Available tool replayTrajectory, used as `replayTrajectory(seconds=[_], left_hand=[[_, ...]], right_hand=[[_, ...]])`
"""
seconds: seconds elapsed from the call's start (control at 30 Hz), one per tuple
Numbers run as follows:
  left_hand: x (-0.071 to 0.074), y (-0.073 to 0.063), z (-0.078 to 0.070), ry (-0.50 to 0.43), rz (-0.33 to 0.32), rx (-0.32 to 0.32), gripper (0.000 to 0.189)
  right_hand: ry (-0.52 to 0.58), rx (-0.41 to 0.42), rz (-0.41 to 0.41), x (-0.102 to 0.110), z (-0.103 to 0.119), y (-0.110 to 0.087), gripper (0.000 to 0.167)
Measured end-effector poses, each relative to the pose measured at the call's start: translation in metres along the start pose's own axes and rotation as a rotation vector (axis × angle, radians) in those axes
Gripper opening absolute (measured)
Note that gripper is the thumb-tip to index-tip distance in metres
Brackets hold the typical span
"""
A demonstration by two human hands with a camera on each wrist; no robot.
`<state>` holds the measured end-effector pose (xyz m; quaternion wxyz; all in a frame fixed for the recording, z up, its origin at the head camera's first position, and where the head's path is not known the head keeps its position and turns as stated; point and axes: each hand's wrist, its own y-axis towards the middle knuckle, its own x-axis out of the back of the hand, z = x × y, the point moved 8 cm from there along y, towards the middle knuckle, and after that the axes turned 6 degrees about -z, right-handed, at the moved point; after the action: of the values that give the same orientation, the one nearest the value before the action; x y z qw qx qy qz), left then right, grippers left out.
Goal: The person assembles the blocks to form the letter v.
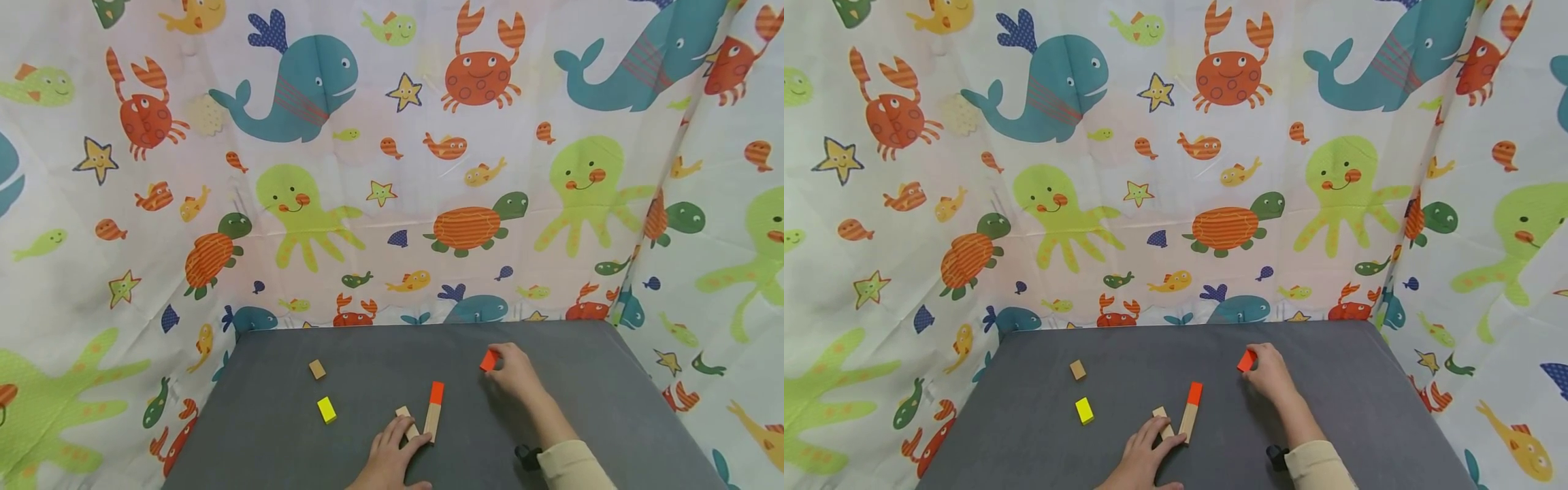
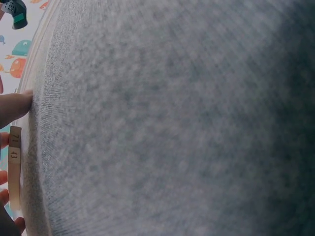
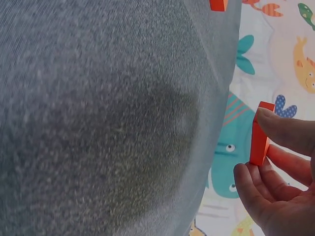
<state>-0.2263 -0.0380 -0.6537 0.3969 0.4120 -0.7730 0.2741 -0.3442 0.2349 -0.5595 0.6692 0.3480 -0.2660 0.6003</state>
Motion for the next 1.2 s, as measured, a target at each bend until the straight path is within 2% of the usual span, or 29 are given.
replayTrajectory(seconds=[0.27,0.5,0.8,0.97,1.2], left_hand=[[0.001,0.001,0.001,0.009,-0.005,0.006,0.075],[0.001,0.001,0.000,0.019,0.001,0.012,0.075],[0.000,0.000,0.000,-0.011,0.018,0.029,0.074],[0.000,0.000,0.001,-0.018,0.007,0.019,0.074],[-0.001,0.001,0.001,0.015,-0.032,-0.026,0.075]], right_hand=[[-0.012,0.023,-0.013,-0.006,0.004,0.002,0.061],[0.001,0.002,0.000,-0.009,0.009,0.002,0.062],[0.008,0.006,-0.003,-0.012,0.017,0.002,0.061],[0.002,0.025,-0.008,-0.016,0.022,0.002,0.061],[0.010,0.024,0.010,-0.021,0.026,0.001,0.060]])
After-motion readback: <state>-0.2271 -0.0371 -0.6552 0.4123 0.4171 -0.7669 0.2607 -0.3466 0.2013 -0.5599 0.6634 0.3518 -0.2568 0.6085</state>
